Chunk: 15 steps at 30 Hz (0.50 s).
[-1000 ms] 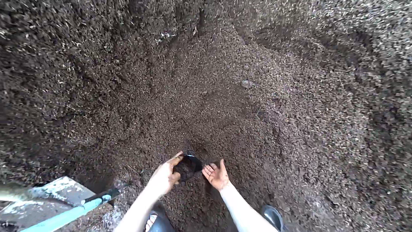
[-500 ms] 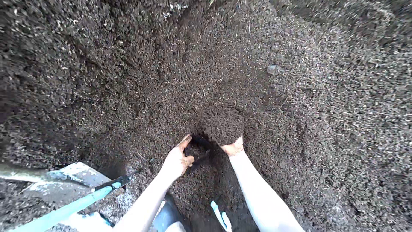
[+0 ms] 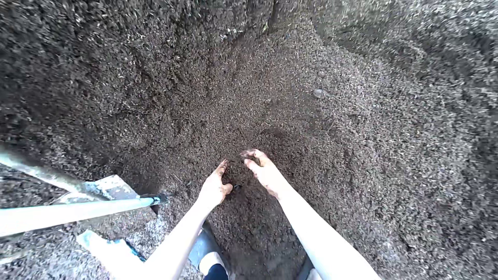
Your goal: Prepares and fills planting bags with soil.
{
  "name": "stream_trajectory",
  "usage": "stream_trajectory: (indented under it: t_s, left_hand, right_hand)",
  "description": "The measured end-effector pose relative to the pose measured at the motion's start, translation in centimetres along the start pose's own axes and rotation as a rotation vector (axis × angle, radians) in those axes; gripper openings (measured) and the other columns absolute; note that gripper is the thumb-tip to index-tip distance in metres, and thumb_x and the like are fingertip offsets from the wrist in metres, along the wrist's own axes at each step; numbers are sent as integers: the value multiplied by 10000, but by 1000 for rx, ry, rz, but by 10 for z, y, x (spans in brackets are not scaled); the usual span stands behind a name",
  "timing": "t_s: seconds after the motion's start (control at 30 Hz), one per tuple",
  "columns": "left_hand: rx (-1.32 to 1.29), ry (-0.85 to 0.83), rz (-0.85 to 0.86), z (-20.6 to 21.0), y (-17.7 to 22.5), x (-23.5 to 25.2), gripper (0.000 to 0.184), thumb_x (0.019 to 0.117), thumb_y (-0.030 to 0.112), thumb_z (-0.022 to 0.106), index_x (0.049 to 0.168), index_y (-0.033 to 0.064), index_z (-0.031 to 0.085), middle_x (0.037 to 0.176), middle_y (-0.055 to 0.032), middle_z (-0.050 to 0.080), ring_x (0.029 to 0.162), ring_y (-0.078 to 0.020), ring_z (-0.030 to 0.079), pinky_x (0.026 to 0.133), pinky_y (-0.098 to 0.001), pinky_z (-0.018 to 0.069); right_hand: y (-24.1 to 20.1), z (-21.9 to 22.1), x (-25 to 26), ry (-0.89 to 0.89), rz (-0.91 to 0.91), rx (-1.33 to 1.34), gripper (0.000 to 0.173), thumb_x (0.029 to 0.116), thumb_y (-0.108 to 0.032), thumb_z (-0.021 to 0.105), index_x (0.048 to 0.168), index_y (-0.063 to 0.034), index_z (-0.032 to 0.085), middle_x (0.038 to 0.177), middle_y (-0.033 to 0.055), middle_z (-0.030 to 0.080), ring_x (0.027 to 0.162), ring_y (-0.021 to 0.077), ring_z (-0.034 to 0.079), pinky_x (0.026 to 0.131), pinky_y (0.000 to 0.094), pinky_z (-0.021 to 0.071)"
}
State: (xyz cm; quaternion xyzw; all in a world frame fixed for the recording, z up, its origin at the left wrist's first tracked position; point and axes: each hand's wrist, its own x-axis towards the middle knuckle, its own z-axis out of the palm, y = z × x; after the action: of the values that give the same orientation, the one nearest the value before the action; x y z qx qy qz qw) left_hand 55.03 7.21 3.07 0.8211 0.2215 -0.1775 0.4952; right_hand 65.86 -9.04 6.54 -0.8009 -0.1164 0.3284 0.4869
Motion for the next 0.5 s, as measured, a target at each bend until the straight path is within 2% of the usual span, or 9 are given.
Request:
stream_trajectory:
  t_s: [0.07,0.1,0.17,0.2,0.3,0.37,0.4,0.43,0.5]
  left_hand:
    - [-14,-4,1,-2,-10,-1,821,898,63,680,1626,145,309,1667,-51,349,1363,-210,557,1095,-441,493]
    - [-28,-19,-7,-2,-11,-2,805,914,66,670,1627,145,304,1664,-65,348,1256,-200,632,1015,-417,548]
    - [-57,-43,-25,-4,-8,-6,761,951,52,614,1632,139,285,1652,-100,355,1028,-189,714,864,-384,603]
    - [-66,-40,-28,-9,-5,-11,743,962,38,582,1634,155,288,1660,-84,346,978,-181,720,830,-377,608]
    - [-158,61,19,-24,9,-35,695,963,-7,554,1603,203,381,1589,-62,462,858,-148,704,729,-351,593]
    - [-165,108,64,-20,9,-39,729,948,-16,576,1605,234,383,1599,-32,451,864,-138,702,728,-354,593]
    - [-131,110,78,-15,2,-33,759,932,-15,592,1611,240,368,1640,-7,399,935,-163,714,772,-400,603]
    - [-89,98,78,-8,-8,-26,781,927,-9,606,1620,238,343,1661,-2,366,1014,-203,722,822,-456,612]
    - [-17,68,57,-2,-20,-11,794,931,15,601,1635,228,303,1684,7,321,1123,-233,703,890,-497,605]
  right_hand:
    - [11,5,11,1,6,-445,561,1000,-451,622,1392,-53,569,1495,229,457,1315,358,541,1052,517,499]
    - [15,10,16,-79,63,-598,600,1015,-505,574,1381,-30,567,1436,258,514,1280,390,573,1045,563,492]
    - [12,22,19,-210,78,-785,447,1085,-394,442,1278,-31,618,1313,216,632,1234,379,615,1008,590,484]
    - [4,23,14,-212,43,-835,404,1096,-351,429,1232,-37,643,1277,191,657,1208,367,633,986,587,497]
    - [-22,18,-13,-35,-124,-856,336,1073,-341,523,1122,-58,695,1152,152,699,1057,351,691,852,574,552]
    - [-9,20,-20,142,-294,-829,253,1021,-289,626,1045,-50,707,1047,151,707,928,349,715,725,554,581]
    - [4,21,-15,158,-325,-819,239,1008,-271,639,1060,-46,701,1051,159,701,925,355,716,712,555,586]
    - [18,21,-8,102,-282,-779,266,1020,-288,620,1109,-45,686,1094,169,694,979,364,709,762,572,582]
    - [48,8,9,-26,-81,-490,426,1064,-403,531,1261,-42,641,1252,174,664,1181,334,643,997,562,515]
